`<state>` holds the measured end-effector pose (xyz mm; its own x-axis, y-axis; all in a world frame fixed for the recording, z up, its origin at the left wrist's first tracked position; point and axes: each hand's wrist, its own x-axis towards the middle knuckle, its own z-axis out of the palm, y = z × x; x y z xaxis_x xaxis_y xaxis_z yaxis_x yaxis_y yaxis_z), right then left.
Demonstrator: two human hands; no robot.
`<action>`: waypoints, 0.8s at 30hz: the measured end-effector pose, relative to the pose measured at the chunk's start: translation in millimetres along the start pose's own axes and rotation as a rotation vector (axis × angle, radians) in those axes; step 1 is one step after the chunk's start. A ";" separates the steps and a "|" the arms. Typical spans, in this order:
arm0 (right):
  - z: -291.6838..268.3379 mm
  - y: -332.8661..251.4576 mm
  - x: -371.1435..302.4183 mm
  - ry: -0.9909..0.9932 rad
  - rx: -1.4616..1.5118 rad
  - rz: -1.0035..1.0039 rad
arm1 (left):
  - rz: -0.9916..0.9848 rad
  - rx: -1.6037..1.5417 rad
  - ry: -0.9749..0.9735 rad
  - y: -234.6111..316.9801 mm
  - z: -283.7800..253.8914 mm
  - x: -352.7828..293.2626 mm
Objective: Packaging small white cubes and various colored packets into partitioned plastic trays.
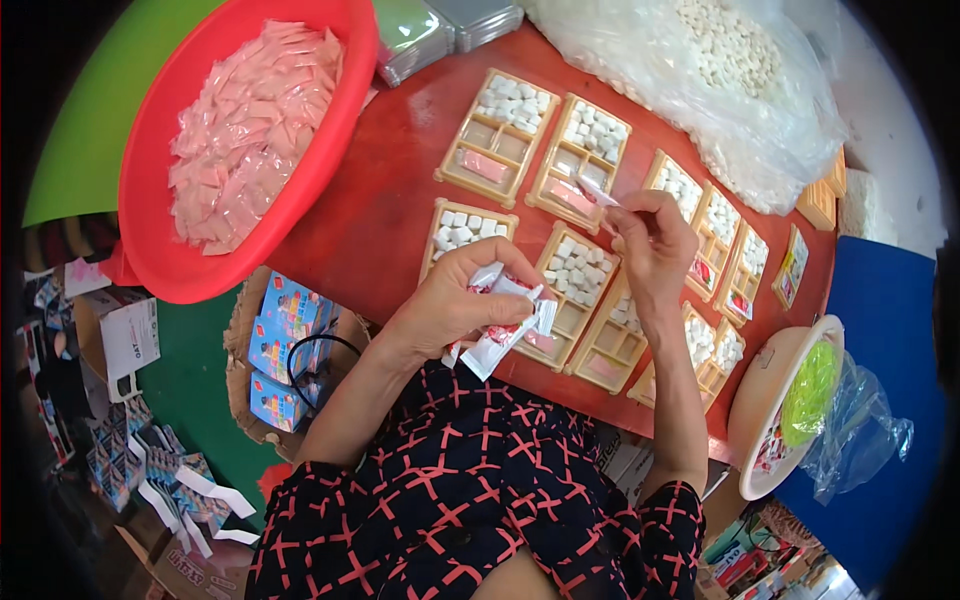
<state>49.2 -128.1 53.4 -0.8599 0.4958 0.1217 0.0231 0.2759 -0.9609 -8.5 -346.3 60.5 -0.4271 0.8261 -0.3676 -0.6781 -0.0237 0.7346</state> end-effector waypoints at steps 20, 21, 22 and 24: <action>39.5 -52.1 -32.0 -0.422 0.349 0.553 | 0.413 0.071 0.222 -1.7 -8.4 -7.6; 36.5 -49.9 -31.6 -0.348 0.347 0.572 | 0.367 -0.005 0.267 0.5 -11.4 -10.1; 34.7 -47.2 -29.6 -0.351 0.347 0.571 | 0.320 -0.081 0.312 2.1 -14.1 -11.6; 35.8 -41.8 -21.5 -0.225 0.331 0.488 | 0.309 -0.159 0.292 3.6 -17.4 -11.7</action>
<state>48.4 -179.8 82.0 -0.8773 0.3046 -0.3710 0.3119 -0.2258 -0.9229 -16.3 -365.8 57.5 -0.7591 0.5738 -0.3075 -0.5664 -0.3491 0.7466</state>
